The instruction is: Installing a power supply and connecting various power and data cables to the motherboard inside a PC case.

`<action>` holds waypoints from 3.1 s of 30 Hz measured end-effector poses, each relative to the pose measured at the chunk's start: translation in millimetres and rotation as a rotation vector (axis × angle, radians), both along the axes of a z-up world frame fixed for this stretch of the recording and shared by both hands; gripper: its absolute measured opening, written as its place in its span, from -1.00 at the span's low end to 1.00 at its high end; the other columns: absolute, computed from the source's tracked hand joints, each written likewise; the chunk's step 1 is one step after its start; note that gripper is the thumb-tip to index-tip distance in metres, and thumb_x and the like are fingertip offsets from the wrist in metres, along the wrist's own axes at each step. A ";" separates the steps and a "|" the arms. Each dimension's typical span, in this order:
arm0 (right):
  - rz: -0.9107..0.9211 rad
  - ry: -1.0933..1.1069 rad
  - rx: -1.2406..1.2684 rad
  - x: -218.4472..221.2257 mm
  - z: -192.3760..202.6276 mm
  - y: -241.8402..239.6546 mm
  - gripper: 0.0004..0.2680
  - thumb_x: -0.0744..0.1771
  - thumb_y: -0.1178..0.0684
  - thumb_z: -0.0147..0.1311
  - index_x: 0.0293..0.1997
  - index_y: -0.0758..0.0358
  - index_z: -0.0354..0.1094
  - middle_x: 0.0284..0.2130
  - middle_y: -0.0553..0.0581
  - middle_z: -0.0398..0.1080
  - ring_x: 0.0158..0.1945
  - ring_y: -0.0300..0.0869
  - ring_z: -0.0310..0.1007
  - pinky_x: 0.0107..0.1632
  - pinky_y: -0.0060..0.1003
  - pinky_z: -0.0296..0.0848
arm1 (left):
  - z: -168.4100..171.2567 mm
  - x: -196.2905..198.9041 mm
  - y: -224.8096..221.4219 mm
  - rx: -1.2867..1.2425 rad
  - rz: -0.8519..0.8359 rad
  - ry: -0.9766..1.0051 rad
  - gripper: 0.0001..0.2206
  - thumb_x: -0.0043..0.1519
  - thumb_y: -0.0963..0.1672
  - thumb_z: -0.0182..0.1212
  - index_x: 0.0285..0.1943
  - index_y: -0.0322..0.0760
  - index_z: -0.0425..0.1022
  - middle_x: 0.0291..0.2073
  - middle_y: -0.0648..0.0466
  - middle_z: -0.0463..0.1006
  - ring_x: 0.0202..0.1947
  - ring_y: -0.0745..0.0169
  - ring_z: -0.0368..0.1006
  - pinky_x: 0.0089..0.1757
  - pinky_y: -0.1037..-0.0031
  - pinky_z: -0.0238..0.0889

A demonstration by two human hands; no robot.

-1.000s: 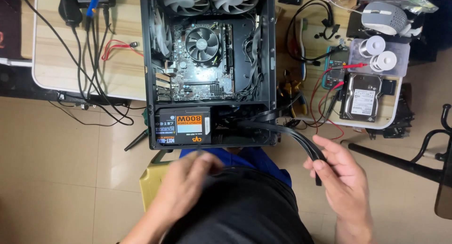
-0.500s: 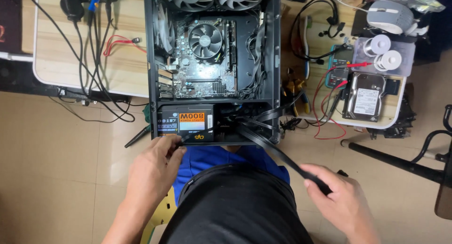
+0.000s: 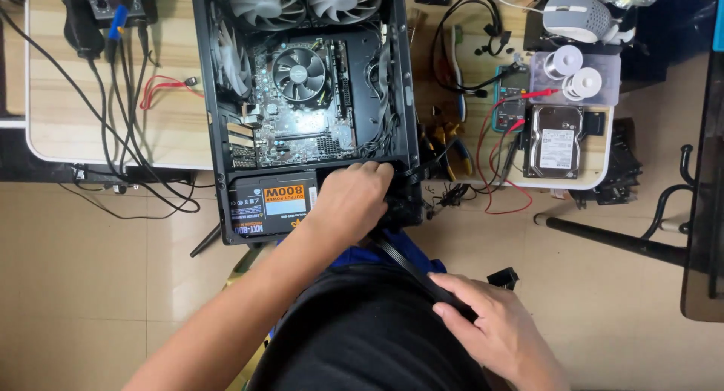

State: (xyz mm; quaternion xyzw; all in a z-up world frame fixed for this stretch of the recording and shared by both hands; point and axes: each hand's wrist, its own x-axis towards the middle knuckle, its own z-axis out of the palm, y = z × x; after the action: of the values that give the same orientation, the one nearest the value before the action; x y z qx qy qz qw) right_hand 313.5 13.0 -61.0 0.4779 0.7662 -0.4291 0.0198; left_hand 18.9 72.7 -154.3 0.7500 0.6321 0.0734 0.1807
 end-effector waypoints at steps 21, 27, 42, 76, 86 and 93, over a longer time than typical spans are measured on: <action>-0.096 0.057 0.225 20.1 -13.4 7.3 -0.72 0.36 -0.02 0.23 0.22 0.00 0.57 0.02 -0.03 0.73 -0.04 -0.13 0.78 0.07 -0.18 0.68 | 111.4 -63.0 8.0 -0.115 0.482 -0.491 -0.83 0.40 -0.10 0.25 -0.24 -0.23 0.45 -0.52 0.11 0.55 -0.54 0.28 0.35 -0.49 0.38 0.14; -0.197 -0.131 0.260 26.6 -2.4 29.9 -0.72 0.34 -0.07 0.22 0.21 -0.15 0.59 -0.04 -0.10 0.73 -0.10 -0.10 0.72 0.04 -0.12 0.62 | 105.8 -87.8 -20.2 -0.082 0.557 -0.378 -0.85 0.32 -0.06 0.28 -0.10 -0.17 0.52 -0.31 0.03 0.48 -0.35 0.08 0.34 -0.30 0.25 0.18; -0.161 -0.309 0.208 33.2 -10.2 54.5 -0.69 0.32 -0.19 0.26 0.21 -0.22 0.58 0.01 -0.21 0.69 0.06 -0.19 0.66 0.19 -0.19 0.56 | 96.0 -102.4 -90.9 0.045 0.241 -1.372 -0.63 0.48 0.18 0.19 -0.05 -0.07 0.44 -0.04 0.08 0.59 0.33 -0.19 0.59 0.35 -0.04 0.41; 0.111 -0.376 -0.208 1.2 -41.5 67.1 -0.72 0.47 -0.24 0.09 -0.24 0.08 0.16 -0.54 0.10 0.31 -0.41 -0.03 0.29 -0.24 -0.16 0.23 | 128.8 -104.3 -153.0 0.260 0.393 -1.573 -0.78 0.39 -0.04 0.30 -0.10 -0.24 0.42 -0.29 0.10 0.46 -0.19 0.12 0.49 0.33 -0.14 0.34; 0.046 -0.265 -0.054 3.8 -57.5 70.1 -0.79 0.42 -0.20 0.06 0.10 -0.06 0.46 -0.06 -0.03 0.63 -0.02 0.02 0.62 0.02 -0.06 0.52 | -29.7 -89.1 -327.7 -0.109 1.382 -2.092 -0.62 0.41 -0.08 0.14 0.41 -0.20 0.51 0.36 -0.22 0.53 0.37 -0.44 0.38 0.32 -0.32 0.13; 0.111 -0.216 0.061 7.7 -62.8 73.9 -0.77 0.43 -0.16 0.04 0.12 0.00 0.51 -0.02 -0.05 0.65 0.03 -0.01 0.59 0.15 -0.04 0.51 | 79.9 -121.5 -256.3 -0.914 1.422 -0.797 -0.58 0.40 -0.09 0.19 0.32 -0.43 0.78 0.18 -0.26 0.92 0.12 -0.27 0.85 0.20 0.10 0.62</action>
State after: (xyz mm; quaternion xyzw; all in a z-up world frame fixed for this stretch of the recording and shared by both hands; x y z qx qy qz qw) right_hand 321.2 86.9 -123.9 0.4785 0.7975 -0.3500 0.1117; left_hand -102.6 -183.5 -74.3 -0.0372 0.8014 0.1628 0.5744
